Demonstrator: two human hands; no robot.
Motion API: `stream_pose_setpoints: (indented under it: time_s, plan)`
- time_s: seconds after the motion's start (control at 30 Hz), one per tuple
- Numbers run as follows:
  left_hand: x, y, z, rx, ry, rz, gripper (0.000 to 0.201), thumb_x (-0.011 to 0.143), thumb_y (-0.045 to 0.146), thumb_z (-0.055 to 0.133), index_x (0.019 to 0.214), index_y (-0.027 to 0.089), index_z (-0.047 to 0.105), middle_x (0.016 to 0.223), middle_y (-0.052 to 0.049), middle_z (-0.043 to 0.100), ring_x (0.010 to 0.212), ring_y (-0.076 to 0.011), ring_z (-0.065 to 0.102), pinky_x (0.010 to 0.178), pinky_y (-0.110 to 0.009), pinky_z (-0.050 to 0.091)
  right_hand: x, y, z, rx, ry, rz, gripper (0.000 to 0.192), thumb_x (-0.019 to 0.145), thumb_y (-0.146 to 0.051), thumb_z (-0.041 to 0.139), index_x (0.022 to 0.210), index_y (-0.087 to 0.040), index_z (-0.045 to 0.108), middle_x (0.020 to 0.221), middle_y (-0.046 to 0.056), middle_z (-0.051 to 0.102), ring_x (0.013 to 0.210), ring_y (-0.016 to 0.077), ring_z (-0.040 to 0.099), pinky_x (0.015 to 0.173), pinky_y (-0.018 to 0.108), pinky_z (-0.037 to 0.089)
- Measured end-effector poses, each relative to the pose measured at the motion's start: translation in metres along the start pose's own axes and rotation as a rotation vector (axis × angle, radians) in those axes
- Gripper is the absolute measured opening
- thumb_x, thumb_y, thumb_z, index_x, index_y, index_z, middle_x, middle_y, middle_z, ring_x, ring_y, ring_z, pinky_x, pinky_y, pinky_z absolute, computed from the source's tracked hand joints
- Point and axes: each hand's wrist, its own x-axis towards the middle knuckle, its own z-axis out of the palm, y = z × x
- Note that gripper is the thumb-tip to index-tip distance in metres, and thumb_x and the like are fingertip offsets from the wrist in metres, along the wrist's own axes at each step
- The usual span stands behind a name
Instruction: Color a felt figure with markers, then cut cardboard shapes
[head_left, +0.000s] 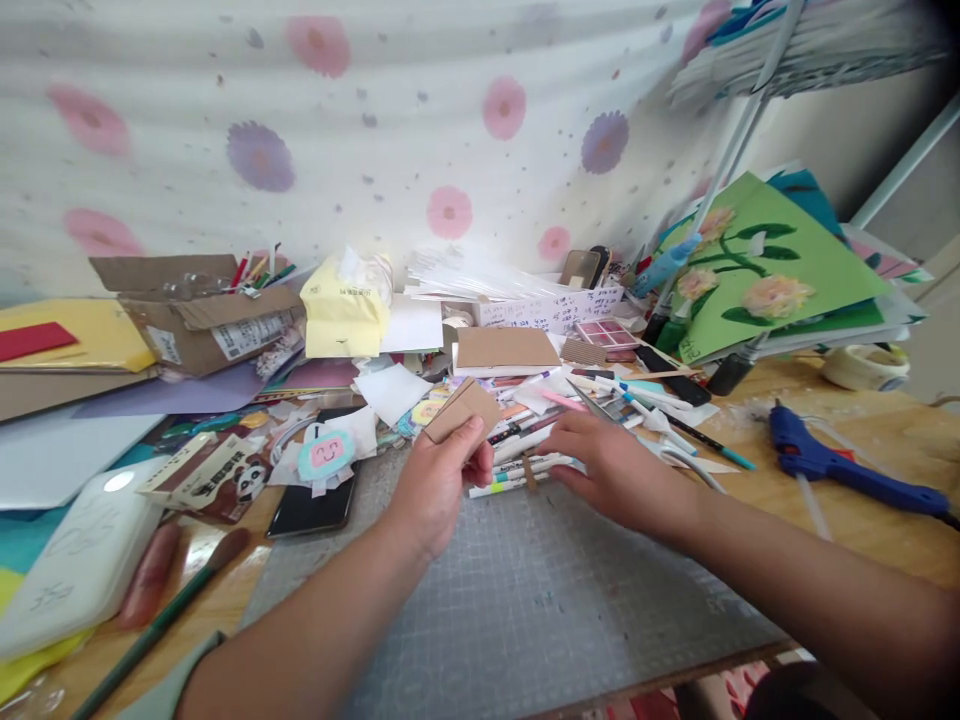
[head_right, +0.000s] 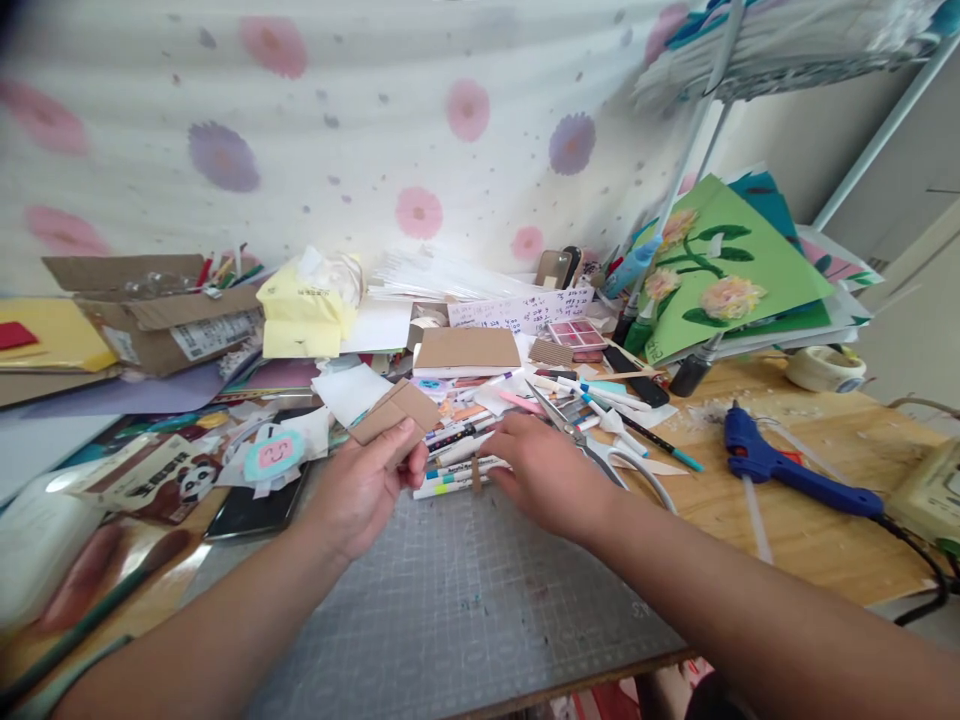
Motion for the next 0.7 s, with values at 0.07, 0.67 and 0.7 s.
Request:
stream_pose_setpoints:
  time_s: [0.07, 0.67, 0.7]
  plan:
    - [0.0, -0.002, 0.0, -0.002, -0.014, -0.01, 0.027, 0.076, 0.037, 0.066, 0.064, 0.015, 0.057, 0.049, 0.003, 0.052, 0.046, -0.0096, 0.046, 0.046, -0.021, 0.036, 0.011, -0.002, 0.01, 0.032, -0.036, -0.041, 0.025, 0.078, -0.019, 0.07, 0.103, -0.019, 0.068, 0.102, 0.01, 0.065, 0.099, 0.0246, 0.06, 0.087, 0.035, 0.048]
    - [-0.002, -0.004, 0.001, -0.012, -0.034, -0.034, 0.025, 0.075, 0.039, 0.068, 0.073, 0.015, 0.061, 0.051, 0.002, 0.056, 0.048, -0.0109, 0.049, 0.047, -0.021, 0.038, 0.016, 0.031, 0.014, 0.592, 0.162, 0.312, 0.012, 0.084, -0.025, 0.051, 0.078, -0.02, 0.06, 0.07, 0.002, 0.067, 0.065, 0.0181, 0.063, 0.062, 0.031, 0.049]
    - [-0.003, -0.004, 0.001, -0.013, -0.036, -0.034, 0.025, 0.075, 0.039, 0.069, 0.073, 0.015, 0.061, 0.051, 0.002, 0.056, 0.049, -0.0111, 0.049, 0.048, -0.021, 0.038, 0.017, 0.03, 0.014, 0.661, 0.142, 0.323, 0.01, 0.083, -0.025, 0.052, 0.077, -0.02, 0.058, 0.069, 0.002, 0.067, 0.065, 0.0173, 0.063, 0.063, 0.03, 0.049]
